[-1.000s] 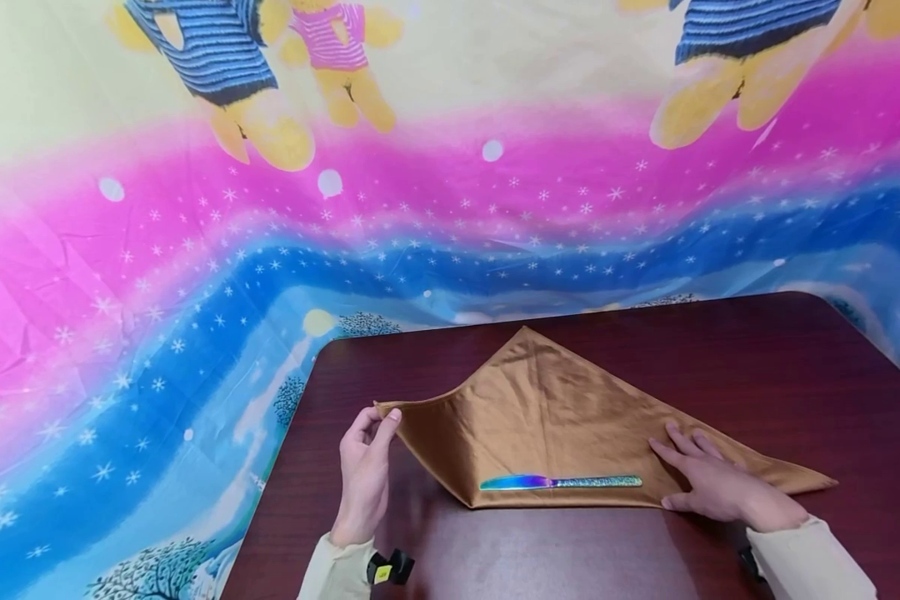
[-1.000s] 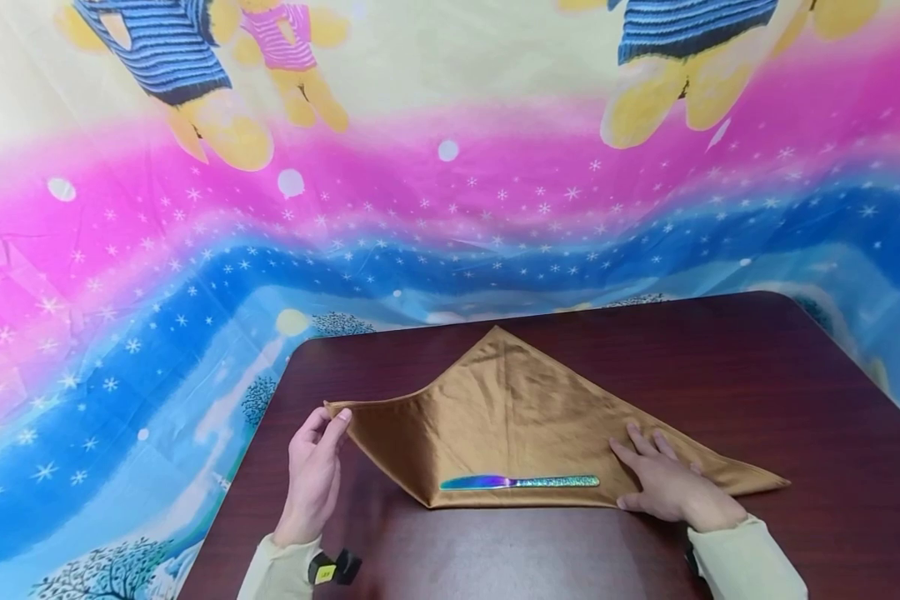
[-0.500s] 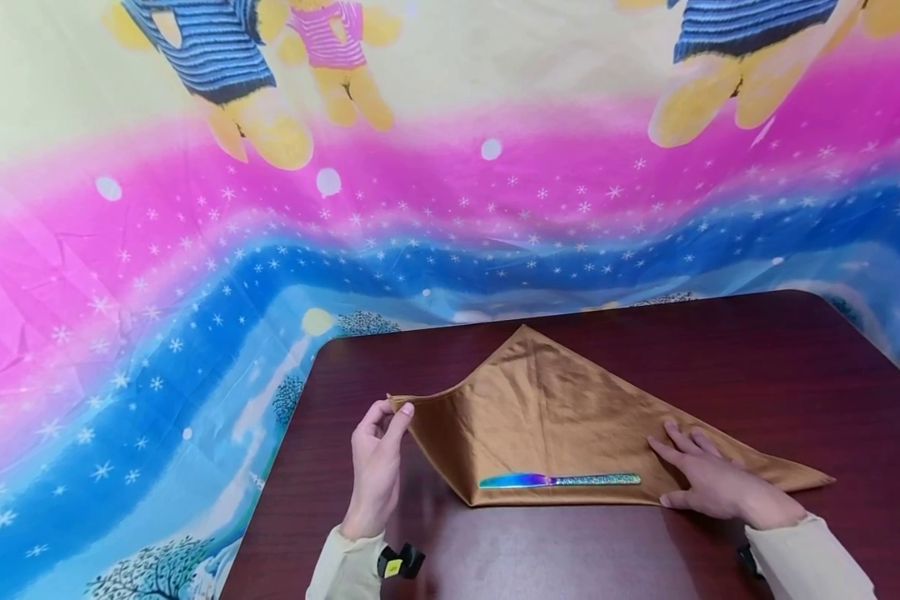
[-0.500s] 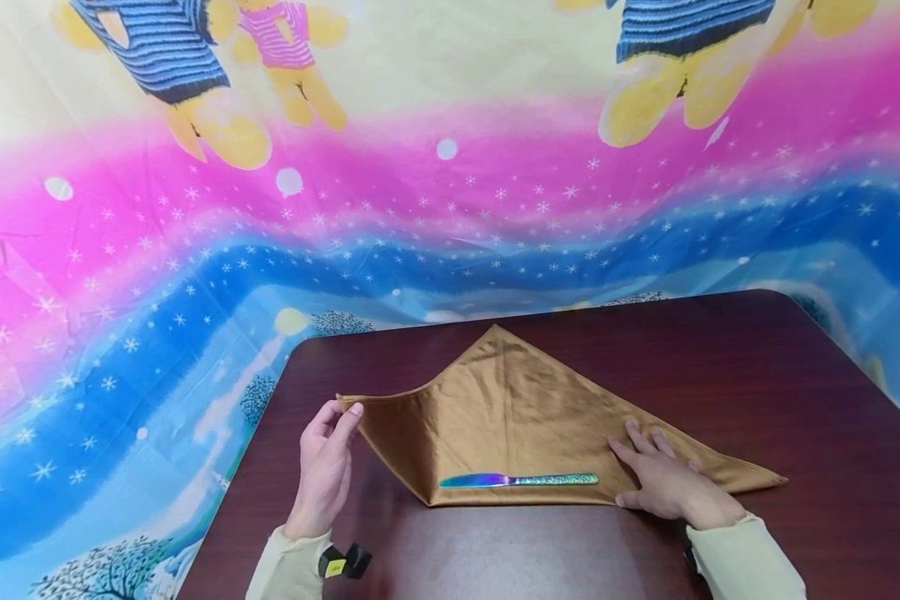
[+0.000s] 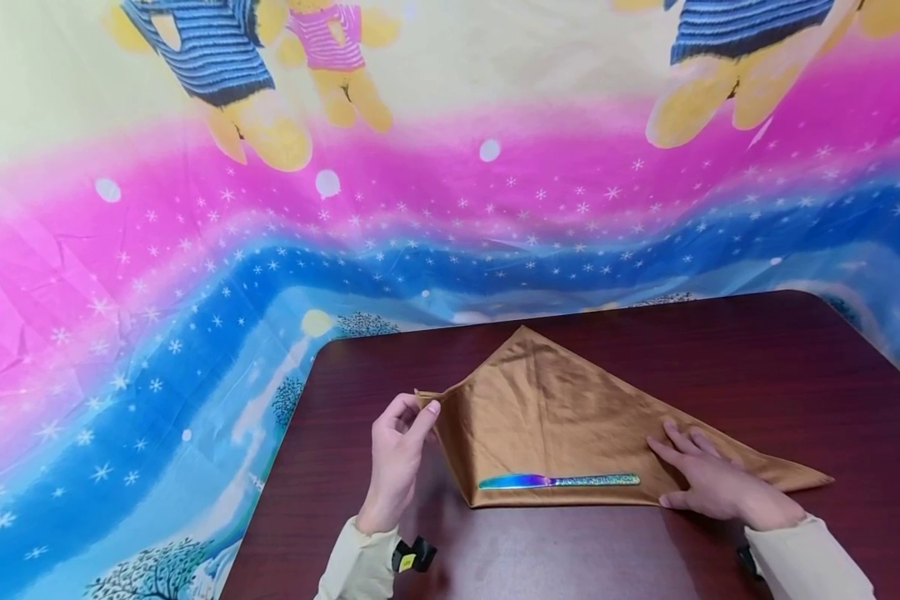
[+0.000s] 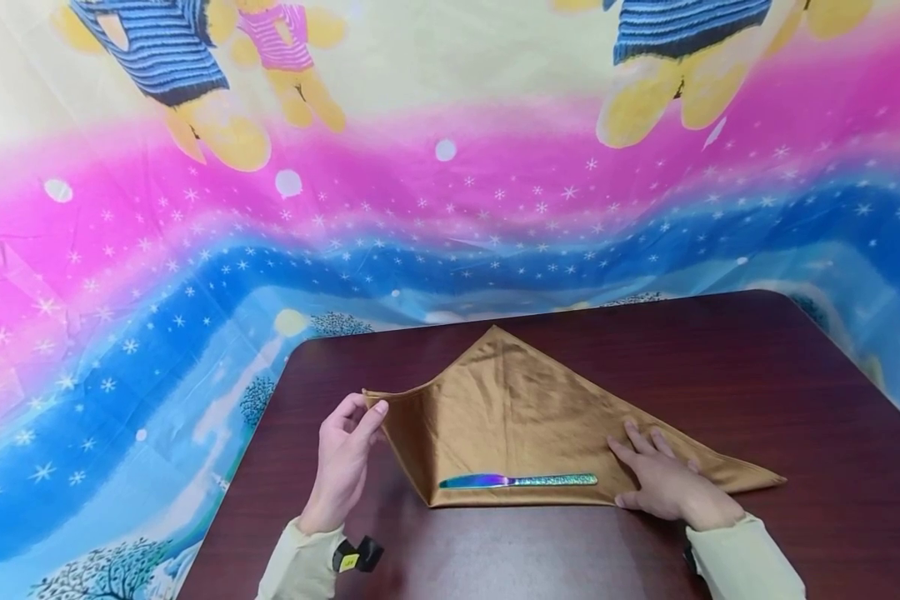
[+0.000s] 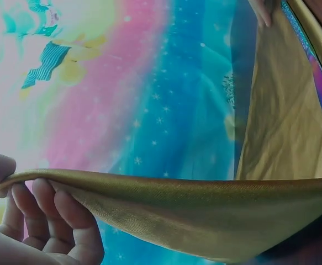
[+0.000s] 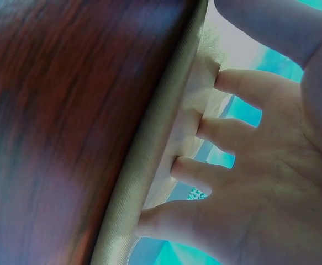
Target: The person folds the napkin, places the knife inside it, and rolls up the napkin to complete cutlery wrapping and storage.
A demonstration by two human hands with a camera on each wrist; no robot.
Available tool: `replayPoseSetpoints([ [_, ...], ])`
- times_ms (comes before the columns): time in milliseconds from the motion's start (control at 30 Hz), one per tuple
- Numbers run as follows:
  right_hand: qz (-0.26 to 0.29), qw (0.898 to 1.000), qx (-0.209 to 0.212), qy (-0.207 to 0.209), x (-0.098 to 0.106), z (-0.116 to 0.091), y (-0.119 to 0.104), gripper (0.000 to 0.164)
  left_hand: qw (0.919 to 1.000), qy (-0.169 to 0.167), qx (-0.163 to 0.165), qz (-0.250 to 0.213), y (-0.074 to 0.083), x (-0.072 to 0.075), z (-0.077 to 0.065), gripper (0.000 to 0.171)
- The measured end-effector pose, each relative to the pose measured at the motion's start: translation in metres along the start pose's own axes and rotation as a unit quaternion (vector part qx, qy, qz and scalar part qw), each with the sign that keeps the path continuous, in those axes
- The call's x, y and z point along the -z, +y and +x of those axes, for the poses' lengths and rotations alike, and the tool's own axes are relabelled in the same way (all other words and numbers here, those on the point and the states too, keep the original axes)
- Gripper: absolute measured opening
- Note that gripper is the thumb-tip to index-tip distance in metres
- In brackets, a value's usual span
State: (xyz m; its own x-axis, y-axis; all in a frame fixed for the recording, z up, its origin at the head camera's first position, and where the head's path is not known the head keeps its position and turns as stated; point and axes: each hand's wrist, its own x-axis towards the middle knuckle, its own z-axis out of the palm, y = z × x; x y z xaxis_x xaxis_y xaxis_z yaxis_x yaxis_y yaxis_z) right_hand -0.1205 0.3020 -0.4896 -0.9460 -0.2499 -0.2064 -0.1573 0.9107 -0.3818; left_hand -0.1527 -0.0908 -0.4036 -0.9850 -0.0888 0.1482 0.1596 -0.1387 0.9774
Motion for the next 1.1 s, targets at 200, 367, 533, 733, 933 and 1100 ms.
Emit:
replayPoseSetpoints([
  [200,0.004,1.0,-0.001,-0.002,0.0,-0.001,0.0,0.084,0.9999,-0.017,0.004,-0.001,0.0,-0.007,0.0,0.008],
  [367,0.007,1.0,-0.003,-0.003,0.0,-0.001,0.0,0.085,0.9995,-0.032,-0.001,-0.001,0.0,-0.012,-0.001,0.01],
  [533,0.008,1.0,-0.005,-0.001,0.0,0.0,0.0,0.085,0.9986,-0.051,-0.006,0.012,0.0,-0.016,-0.001,0.018],
  [733,0.005,1.0,-0.005,0.004,-0.002,0.0,0.001,0.084,0.9962,-0.083,-0.01,0.024,0.001,-0.023,-0.001,0.018],
  [933,0.008,1.0,-0.005,0.004,-0.002,0.0,0.001,0.084,0.9922,-0.119,-0.019,0.032,-0.001,-0.029,-0.002,0.018],
  [1100,0.013,1.0,-0.006,0.003,-0.002,-0.001,0.001,0.084,0.9872,-0.147,-0.038,0.049,-0.003,-0.034,-0.002,0.017],
])
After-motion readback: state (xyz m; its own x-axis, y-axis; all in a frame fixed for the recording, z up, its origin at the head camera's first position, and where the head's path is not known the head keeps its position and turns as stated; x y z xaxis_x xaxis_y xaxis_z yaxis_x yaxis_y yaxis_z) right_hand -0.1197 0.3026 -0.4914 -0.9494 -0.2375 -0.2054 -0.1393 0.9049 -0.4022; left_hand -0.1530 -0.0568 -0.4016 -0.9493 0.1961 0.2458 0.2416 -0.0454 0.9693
